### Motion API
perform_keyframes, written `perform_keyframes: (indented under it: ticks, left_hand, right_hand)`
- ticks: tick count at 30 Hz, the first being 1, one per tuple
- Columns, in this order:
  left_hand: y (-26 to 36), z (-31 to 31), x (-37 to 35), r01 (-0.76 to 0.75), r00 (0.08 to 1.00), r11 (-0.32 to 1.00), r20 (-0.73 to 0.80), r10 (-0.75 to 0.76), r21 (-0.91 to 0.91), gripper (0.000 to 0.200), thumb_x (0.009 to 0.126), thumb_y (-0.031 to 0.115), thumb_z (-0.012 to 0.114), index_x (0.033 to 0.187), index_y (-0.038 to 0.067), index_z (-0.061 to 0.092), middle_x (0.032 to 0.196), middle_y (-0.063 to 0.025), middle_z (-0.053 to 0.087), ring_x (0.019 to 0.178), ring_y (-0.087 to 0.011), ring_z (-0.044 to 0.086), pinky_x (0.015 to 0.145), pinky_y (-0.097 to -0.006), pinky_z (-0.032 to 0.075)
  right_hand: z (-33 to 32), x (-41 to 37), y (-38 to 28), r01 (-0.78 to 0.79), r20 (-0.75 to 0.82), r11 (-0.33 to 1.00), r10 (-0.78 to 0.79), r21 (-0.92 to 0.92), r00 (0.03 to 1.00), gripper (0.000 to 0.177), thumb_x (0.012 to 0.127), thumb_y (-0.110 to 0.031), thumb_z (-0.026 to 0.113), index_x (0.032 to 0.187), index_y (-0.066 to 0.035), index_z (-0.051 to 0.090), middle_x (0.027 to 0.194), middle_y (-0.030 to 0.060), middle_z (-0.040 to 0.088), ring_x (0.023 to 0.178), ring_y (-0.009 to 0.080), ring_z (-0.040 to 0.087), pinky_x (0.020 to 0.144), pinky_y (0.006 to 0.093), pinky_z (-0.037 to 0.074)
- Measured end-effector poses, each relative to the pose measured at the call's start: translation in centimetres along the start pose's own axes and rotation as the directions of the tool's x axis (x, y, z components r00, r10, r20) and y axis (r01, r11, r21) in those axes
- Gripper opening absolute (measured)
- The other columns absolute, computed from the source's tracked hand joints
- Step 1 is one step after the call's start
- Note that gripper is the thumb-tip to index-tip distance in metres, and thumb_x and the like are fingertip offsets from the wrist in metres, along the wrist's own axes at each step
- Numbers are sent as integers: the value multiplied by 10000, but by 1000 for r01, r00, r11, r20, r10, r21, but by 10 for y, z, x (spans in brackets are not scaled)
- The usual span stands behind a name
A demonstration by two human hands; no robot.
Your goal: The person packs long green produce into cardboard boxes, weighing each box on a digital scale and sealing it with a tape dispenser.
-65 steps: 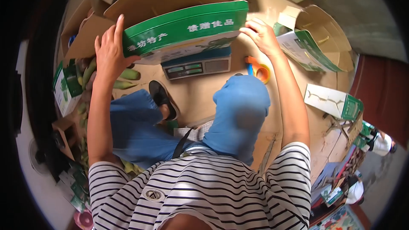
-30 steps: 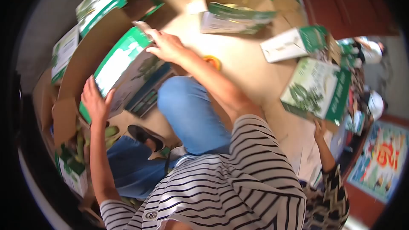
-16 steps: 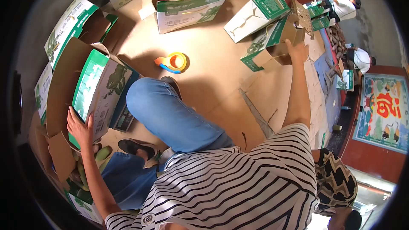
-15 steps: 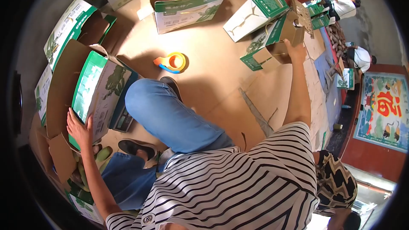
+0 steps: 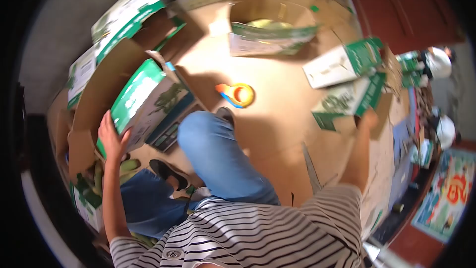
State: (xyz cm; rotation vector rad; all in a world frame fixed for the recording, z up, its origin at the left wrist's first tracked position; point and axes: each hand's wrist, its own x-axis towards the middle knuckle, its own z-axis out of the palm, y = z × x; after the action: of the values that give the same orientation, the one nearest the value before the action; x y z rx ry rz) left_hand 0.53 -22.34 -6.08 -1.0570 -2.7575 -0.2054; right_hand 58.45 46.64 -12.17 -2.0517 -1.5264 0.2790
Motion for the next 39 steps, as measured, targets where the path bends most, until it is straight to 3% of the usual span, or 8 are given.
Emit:
perform_keyframes:
  ticks: [3, 7, 15, 20, 28, 31, 34, 39]
  left_hand:
    - [-7, 9, -2, 84, 994, 995, 71, -89, 61, 948, 693, 401, 723, 1450, 45, 276, 1408, -219, 377, 1323, -371, 342, 1102, -521, 236]
    - [-4, 7, 0, 118, 987, 991, 106, -124, 64, 964, 680, 380, 744, 1453, 59, 267, 1412, -219, 368, 1326, -370, 339, 1095, -537, 240]
    - [-3, 2, 0, 128, 987, 990, 89, -132, 51, 979, 653, 366, 793, 1428, 34, 296, 1387, -216, 401, 1310, -345, 368, 1069, -543, 279]
    - [-1, 1, -1, 173, 979, 983, 92, -179, 68, 981, 662, 437, 774, 1429, 39, 310, 1393, -212, 400, 1305, -358, 371, 1070, -534, 278]
    - [-9, 25, 0, 101, 987, 978, -102, -121, -183, 952, 596, 377, 816, 1364, 7, 393, 1325, -256, 408, 1267, -426, 361, 1045, -544, 304]
    - [0, 19, 0, 242, 969, 962, -11, -245, -127, 1021, 575, 476, 828, 1370, 0, 399, 1317, -252, 432, 1274, -427, 358, 1048, -591, 283]
    - [2, 20, 8, 266, 954, 958, 113, -278, 108, 1065, 583, 593, 777, 1387, 5, 401, 1325, -298, 436, 1265, -435, 398, 1030, -619, 276]
    - [1, 28, 11, 266, 947, 957, 155, -282, 117, 1082, 625, 617, 738, 1427, 7, 346, 1378, -325, 389, 1296, -457, 374, 1035, -639, 249]
  right_hand:
    - [-69, -9, -23, 96, 66, 932, -127, 348, 990, 359, 915, -270, 579, 1015, 71, 632, 888, 177, 679, 740, 256, 650, 682, 392, 518]
    - [-208, -4, -60, 430, 79, 903, -429, 14, 900, 557, 888, -413, 630, 1180, 59, 581, 1130, 172, 640, 935, 238, 597, 820, 322, 453]
    - [-302, -178, -276, 260, -44, 513, -395, 818, 918, 375, 948, -194, 586, 1188, 91, 547, 1130, 136, 588, 983, 175, 581, 854, 286, 470]
    - [-237, -135, -356, 823, -270, 223, -872, 523, 408, 376, 975, -15, 424, 1344, 23, 482, 1304, 123, 506, 1108, 225, 541, 970, 321, 442]
    - [-63, -342, -630, 298, -224, 119, -420, 947, 879, 177, 862, -151, 610, 856, 24, 638, 742, 55, 523, 645, 164, 447, 607, 323, 409]
    - [78, -410, -694, -415, 411, 249, -835, 875, 365, 223, 914, -115, 542, 1049, 62, 537, 986, 122, 517, 901, 231, 460, 802, 377, 421]
    - [172, -496, -708, -511, 641, 720, -676, 469, -364, 332, 967, -80, 475, 1242, 101, 436, 1231, 189, 511, 1157, 299, 474, 997, 432, 432]
    - [182, -553, -656, -382, 546, 721, -689, 578, -476, 498, 995, -66, 417, 1444, 46, 234, 1469, 226, 332, 1373, 278, 337, 1141, 361, 337]
